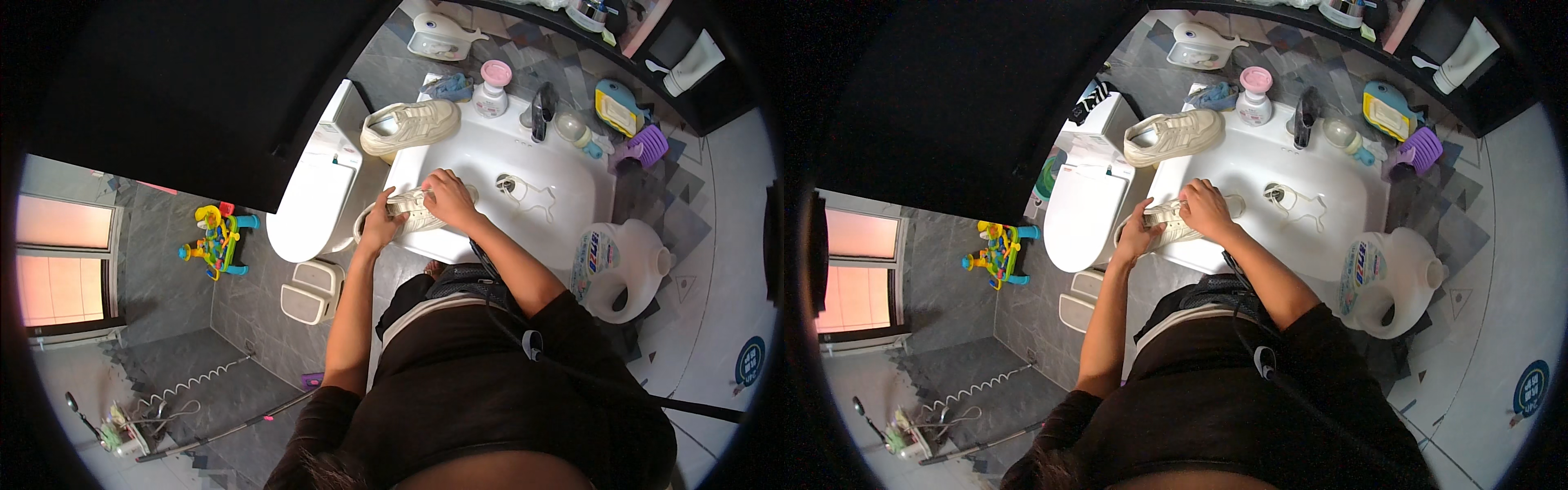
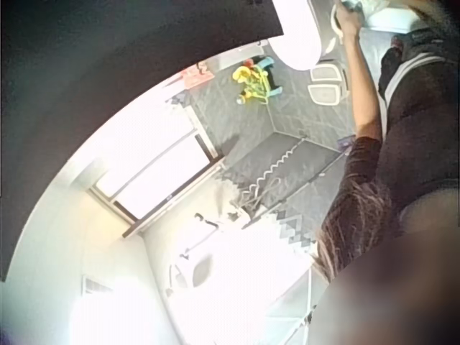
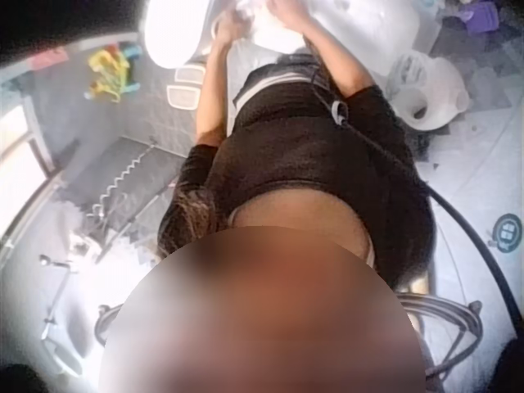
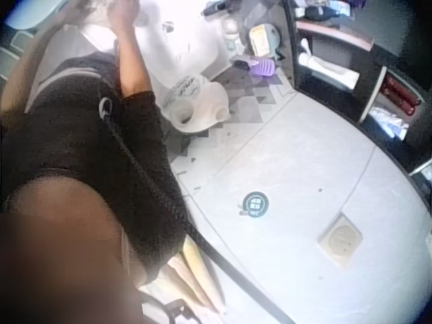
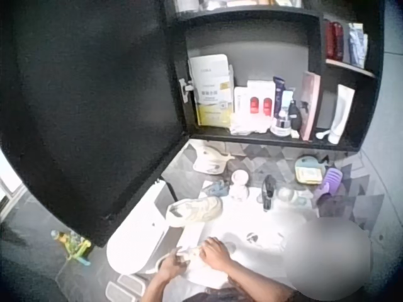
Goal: The person scrubs a white sneaker with a brush over a bathroom sink, then removes and rinses the shoelaces under running water. The person handles the shoe and laces directly with their hands.
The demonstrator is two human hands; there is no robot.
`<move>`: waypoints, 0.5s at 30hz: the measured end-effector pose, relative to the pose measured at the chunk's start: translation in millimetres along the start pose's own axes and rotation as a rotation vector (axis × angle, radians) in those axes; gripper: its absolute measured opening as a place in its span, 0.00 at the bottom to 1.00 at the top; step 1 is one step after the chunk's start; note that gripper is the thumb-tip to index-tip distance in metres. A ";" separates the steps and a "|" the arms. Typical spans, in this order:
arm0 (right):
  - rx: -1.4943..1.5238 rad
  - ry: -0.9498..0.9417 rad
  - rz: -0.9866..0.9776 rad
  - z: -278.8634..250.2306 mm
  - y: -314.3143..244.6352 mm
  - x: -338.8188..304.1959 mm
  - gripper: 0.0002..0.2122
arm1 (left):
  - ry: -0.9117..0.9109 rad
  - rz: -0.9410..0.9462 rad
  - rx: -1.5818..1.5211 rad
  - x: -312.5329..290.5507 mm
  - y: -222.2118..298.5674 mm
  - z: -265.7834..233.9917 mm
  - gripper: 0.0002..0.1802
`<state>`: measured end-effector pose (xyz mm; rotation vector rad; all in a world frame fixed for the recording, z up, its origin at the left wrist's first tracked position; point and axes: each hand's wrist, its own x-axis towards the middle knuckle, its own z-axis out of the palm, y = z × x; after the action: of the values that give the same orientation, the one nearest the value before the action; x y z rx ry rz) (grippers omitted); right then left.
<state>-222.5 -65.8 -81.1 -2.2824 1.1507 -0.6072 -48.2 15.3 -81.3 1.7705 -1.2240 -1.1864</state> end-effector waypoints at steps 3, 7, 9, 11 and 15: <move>0.055 0.100 -0.151 8.5 0.3 -2.6 0.07 | 0.004 0.014 -0.023 6.1 -14.5 0.8 0.35; 0.053 0.065 -0.161 13.6 -3.4 0.2 0.05 | -0.001 0.029 -0.023 4.7 -11.3 0.4 0.35; 0.045 0.045 -0.143 14.5 -3.1 1.9 0.04 | 0.003 0.029 -0.018 4.1 -10.5 0.2 0.34; 0.032 0.016 -0.114 13.0 -2.5 2.6 0.04 | -0.008 0.015 -0.013 0.8 -1.6 0.2 0.35; -0.023 0.213 0.078 12.5 -2.5 1.7 0.02 | -0.009 -0.007 0.015 1.3 -4.0 -2.6 0.35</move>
<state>-212.7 -63.0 -89.0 -2.2211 1.3452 -0.8261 -44.3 15.5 -84.3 1.7839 -1.2363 -1.1930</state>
